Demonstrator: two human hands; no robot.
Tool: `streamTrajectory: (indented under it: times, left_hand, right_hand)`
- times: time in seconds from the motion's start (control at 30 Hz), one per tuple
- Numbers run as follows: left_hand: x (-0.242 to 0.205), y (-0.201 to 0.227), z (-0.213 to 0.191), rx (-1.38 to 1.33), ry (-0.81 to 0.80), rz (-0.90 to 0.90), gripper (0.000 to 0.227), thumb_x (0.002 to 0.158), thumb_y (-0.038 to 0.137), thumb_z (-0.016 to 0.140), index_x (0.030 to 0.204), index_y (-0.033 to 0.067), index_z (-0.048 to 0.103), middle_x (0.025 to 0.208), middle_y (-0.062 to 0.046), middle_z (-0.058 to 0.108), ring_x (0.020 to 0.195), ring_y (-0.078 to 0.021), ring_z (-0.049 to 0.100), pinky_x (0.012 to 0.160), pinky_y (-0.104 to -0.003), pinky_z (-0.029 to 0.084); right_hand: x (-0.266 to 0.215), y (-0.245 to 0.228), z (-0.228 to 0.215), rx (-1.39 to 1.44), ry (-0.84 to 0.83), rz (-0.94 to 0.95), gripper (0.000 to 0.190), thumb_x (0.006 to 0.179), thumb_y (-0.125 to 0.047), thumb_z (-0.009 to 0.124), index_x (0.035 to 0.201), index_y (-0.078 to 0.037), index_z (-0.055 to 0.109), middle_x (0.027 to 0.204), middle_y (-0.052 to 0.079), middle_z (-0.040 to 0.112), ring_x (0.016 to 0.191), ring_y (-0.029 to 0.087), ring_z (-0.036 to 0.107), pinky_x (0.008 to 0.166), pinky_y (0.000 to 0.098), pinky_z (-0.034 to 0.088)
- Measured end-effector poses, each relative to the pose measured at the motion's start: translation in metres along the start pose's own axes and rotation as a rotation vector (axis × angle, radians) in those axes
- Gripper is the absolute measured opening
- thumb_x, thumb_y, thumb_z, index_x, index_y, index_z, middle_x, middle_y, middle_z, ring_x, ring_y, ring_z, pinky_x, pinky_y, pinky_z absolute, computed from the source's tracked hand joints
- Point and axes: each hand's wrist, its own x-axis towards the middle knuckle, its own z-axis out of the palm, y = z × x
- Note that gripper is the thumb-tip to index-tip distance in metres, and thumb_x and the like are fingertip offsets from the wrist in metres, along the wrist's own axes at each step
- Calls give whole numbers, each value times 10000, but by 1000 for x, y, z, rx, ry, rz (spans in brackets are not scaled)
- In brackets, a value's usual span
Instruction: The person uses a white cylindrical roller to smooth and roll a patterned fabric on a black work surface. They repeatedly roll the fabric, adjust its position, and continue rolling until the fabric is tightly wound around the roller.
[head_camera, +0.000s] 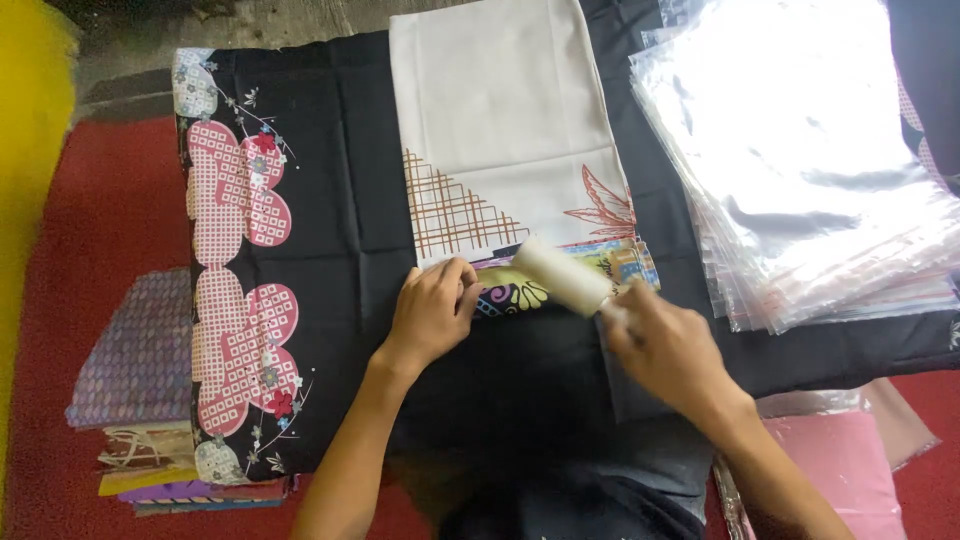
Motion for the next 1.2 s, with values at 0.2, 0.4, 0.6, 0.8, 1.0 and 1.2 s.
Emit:
streamTrajectory:
  times: [0.2,0.4,0.6,0.8,1.0,1.2]
  left_hand:
    - [-1,-3,3,33,12,17,69,962,243,627,960,186,590,731,-57,664,757,-300,706,724,-406,508]
    - [-2,-4,3,-2,15,4,62,958,237,622,967,178,606,724,-64,670,745,-309,707,716,-420,510]
    - [4,12,-33,-316,14,-151,74,991,191,590,996,131,633,773,-149,687,767,-368,699,708,-441,548]
    - [11,1,-39,-403,-104,-221,264,1070,280,444,980,110,625,794,-185,686,778,-400,695,729,-480,559]
    - [13,-4,-43,-447,-173,-239,334,1095,300,395,1012,82,633,843,-228,709,825,-410,721,766,-488,579]
    - [19,-9,-51,-590,-239,-340,468,1085,392,345,1124,29,637,914,-241,750,899,-358,729,868,-507,563]
  right_hand:
    - [1,0,12,-51,-86,-19,213,942,-415,572,997,-211,546,722,160,685,682,444,716,614,580,568]
    - [17,14,11,-144,-31,67,244,989,-417,520,1085,-193,528,734,153,677,664,442,711,609,562,569]
    - [19,-16,-6,-121,-52,-45,243,926,-393,602,1056,-200,533,686,127,680,645,426,714,606,550,569]
    - [15,-20,29,-62,-71,-220,178,898,-279,638,1006,-176,540,679,126,678,578,403,715,561,518,593]
    - [32,-5,27,-257,-24,-105,202,974,-356,549,1089,-196,503,760,122,669,638,409,714,594,532,574]
    - [37,-17,27,-112,-71,-199,234,885,-340,646,1036,-197,538,748,116,662,668,432,705,604,546,556]
